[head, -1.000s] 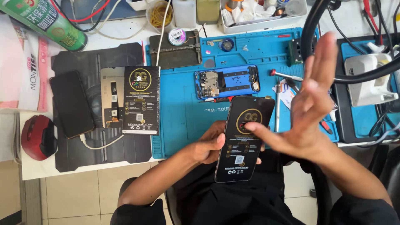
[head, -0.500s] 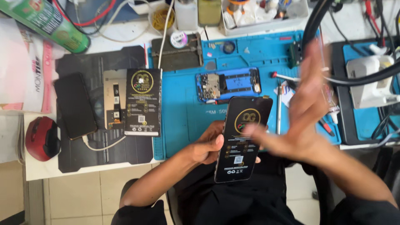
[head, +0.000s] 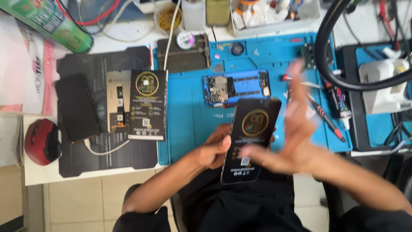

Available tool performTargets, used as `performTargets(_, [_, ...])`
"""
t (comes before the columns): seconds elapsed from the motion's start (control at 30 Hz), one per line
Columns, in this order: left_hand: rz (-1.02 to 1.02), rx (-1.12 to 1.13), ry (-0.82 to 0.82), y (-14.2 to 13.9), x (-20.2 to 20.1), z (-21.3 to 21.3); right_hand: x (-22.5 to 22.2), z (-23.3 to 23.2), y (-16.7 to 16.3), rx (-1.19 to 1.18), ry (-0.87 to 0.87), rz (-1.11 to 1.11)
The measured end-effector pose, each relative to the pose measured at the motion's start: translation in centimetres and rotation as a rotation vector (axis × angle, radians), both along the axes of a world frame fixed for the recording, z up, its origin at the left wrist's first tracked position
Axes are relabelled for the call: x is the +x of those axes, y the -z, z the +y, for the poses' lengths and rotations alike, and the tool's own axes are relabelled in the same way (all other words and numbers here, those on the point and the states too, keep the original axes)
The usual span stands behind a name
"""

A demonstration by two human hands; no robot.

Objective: The person cleans the inside of a disassembled phone chassis with a small brush, then installs a new battery into the chassis. The person then removes the motherboard from a second phone and cleans it with a brush.

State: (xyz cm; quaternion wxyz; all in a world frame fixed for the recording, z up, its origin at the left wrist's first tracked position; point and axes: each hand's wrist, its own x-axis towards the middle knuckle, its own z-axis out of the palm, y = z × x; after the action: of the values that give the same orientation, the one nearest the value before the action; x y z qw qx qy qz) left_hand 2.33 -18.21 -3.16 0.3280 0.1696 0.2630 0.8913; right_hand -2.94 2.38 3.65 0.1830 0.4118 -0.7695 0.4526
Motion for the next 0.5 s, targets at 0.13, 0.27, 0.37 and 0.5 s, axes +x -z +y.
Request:
performTargets(0.13, [-0.079, 0.055, 0.023, 0.3, 0.3, 0.0, -0.5, 0.2, -0.1, -0.024, 0.036, 0.04])
performTargets(0.27, [-0.114, 0.072, 0.018, 0.2, 0.4, 0.1, 0.6, 0.0, 0.3, -0.017, -0.017, -0.012])
performTargets(0.37, [-0.105, 0.043, -0.014, 0.0, 0.6, 0.3, 1.2, 0.1, 0.8, -0.002, 0.033, -0.122])
performTargets(0.5, [-0.062, 0.007, -0.033, 0.3, 0.2, 0.0, 0.8, 0.2, 1.1, -0.046, -0.057, 0.044])
